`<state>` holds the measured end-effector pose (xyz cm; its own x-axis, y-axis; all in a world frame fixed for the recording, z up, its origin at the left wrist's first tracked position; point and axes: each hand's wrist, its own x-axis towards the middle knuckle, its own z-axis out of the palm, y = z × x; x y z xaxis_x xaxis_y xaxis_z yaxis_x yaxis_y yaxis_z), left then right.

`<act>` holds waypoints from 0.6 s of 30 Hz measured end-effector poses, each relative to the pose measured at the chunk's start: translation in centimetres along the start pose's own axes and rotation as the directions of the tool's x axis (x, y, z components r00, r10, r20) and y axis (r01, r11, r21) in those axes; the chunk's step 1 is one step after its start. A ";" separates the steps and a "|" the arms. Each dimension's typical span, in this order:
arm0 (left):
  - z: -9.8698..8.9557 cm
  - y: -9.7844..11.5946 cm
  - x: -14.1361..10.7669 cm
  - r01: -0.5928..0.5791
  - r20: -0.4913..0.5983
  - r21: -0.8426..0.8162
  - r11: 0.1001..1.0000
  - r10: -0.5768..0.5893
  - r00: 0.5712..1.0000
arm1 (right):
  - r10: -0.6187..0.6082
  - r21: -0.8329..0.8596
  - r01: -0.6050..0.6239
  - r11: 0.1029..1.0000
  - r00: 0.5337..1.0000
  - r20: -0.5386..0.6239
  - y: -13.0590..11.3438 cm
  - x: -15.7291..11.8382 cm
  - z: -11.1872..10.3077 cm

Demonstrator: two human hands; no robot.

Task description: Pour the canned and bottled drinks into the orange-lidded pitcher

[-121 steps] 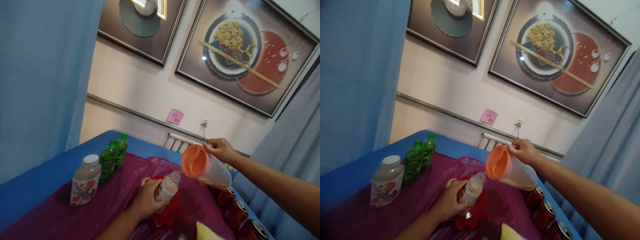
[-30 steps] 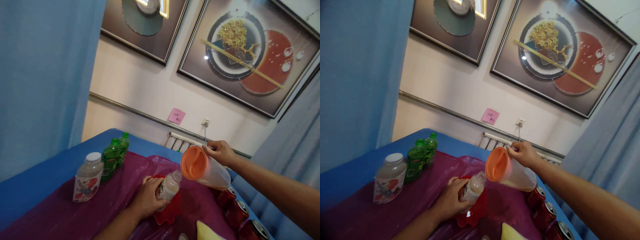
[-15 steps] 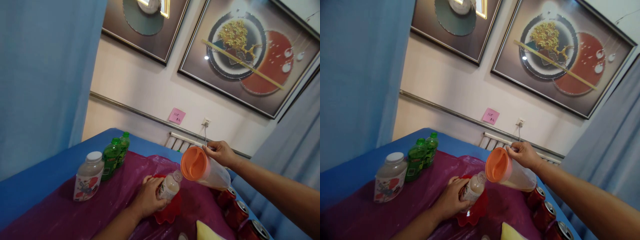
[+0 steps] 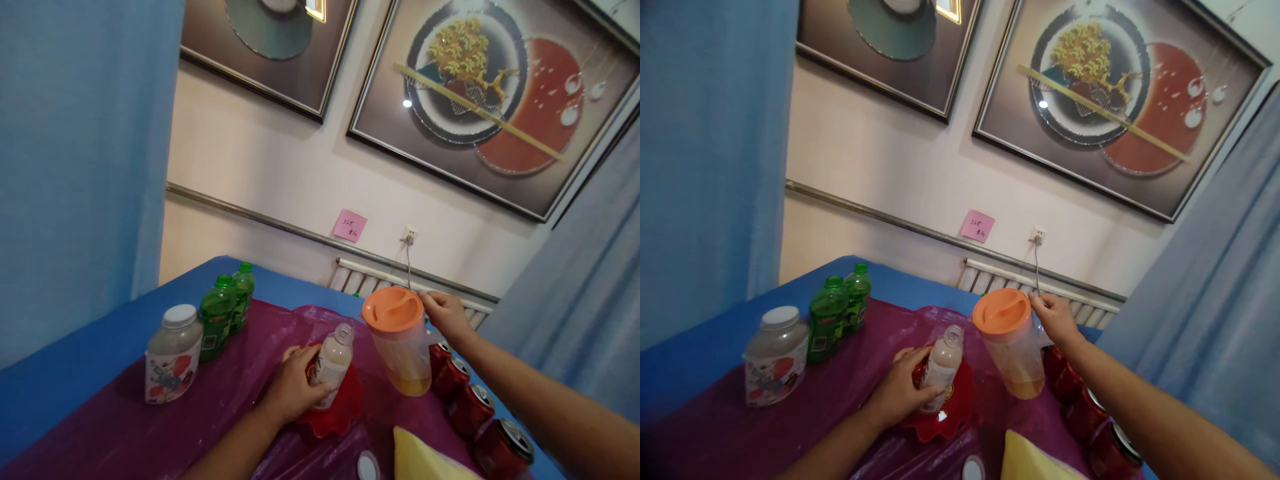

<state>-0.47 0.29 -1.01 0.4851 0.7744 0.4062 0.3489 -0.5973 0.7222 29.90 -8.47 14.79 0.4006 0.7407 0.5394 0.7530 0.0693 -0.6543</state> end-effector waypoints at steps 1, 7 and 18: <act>0.0 -0.2 0.1 0.011 -0.004 -0.001 1.000 -0.011 1.000 | 0.089 0.067 -0.085 0.994 0.995 -0.048 1.1 -0.7 0.1; 0.2 -1.2 0.9 0.040 -0.025 -0.038 0.998 -0.041 0.999 | 0.416 0.384 -0.314 0.868 0.883 -0.218 6.7 -5.9 1.6; 0.2 -2.6 1.6 0.035 -0.065 0.039 0.999 -0.032 0.997 | 0.533 0.593 -0.359 0.721 0.834 -0.143 8.8 -9.7 3.9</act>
<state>-0.40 3.06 -2.39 0.4201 0.8052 0.4184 0.3966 -0.5777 0.7134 30.58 -12.44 1.77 0.8103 0.5587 0.1771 0.0896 0.1805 -0.9795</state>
